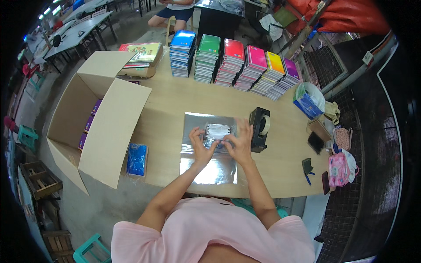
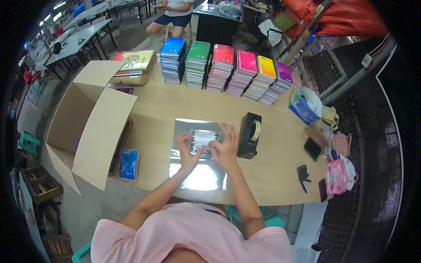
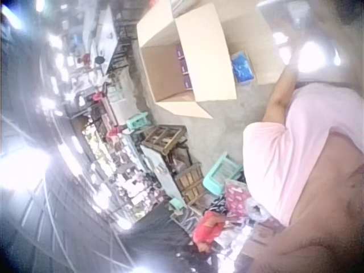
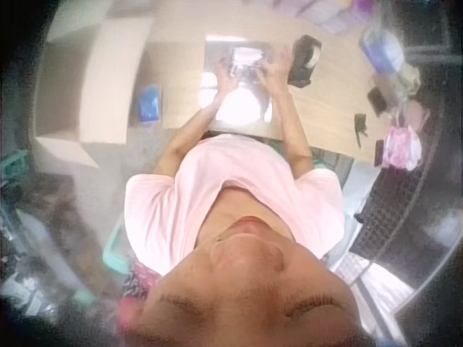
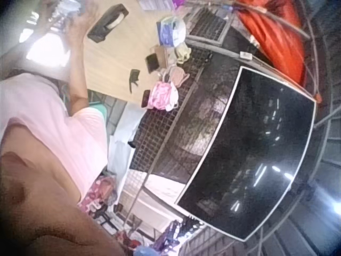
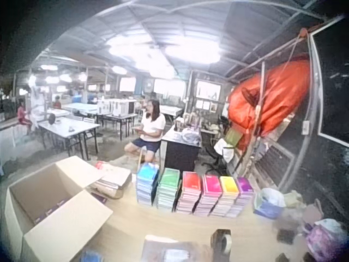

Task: The person picks up stacks of notebooks from a table, wraps them in silver plastic sheets, secures the wrapping with tape from a dispenser, and places the wrapped stacks into a cardboard box.

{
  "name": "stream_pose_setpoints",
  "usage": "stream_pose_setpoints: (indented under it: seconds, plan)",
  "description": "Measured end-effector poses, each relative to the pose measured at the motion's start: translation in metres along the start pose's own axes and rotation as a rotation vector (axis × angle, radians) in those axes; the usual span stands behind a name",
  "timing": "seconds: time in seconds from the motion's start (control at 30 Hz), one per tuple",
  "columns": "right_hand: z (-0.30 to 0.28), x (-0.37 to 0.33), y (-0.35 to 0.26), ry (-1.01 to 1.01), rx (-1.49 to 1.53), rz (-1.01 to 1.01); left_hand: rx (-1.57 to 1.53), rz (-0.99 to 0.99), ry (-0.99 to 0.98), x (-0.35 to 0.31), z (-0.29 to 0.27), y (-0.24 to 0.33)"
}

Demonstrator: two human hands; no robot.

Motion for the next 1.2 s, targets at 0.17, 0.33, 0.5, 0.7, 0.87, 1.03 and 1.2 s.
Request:
stream_pose_setpoints:
  seconds: [0.17, 0.33, 0.5, 0.7, 0.87, 1.03, 1.2]
  plan:
    - [-0.023, 0.029, 0.024, 0.144, 0.362, 0.230, 0.182, 0.127, -0.130, -0.001, 0.003, 0.015]
    - [0.019, 0.067, 0.049, -0.169, -0.070, 0.202, 0.169, 0.209, -0.127, -0.001, 0.008, 0.019]
    - [-0.035, 0.087, 0.036, 0.056, 0.123, 0.148, -0.017, 0.045, -0.043, 0.003, 0.000, 0.013]
    - [-0.035, 0.063, -0.018, -0.265, -0.082, -0.384, 0.171, 0.158, -0.192, 0.008, 0.003, 0.019]
    - [-0.034, 0.073, 0.009, -0.591, 0.150, -0.176, 0.427, 0.484, -0.550, 0.019, 0.000, 0.045]
    - [0.021, 0.066, 0.024, -0.725, -0.018, -0.503, 0.428, 0.614, -1.058, 0.046, 0.011, 0.051]
    - [0.037, 0.077, 0.016, -0.824, 0.110, -0.602, 0.555, 0.635, -1.280, 0.055, 0.012, 0.051]
Point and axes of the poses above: each hand's wrist, its own x-axis towards the middle knuckle, its own z-axis out of the palm, y = z × x, the point moved 7 cm from there along x, towards the middle knuckle, and after that the axes turned 7 degrees about -x, right-handed, at the moved point
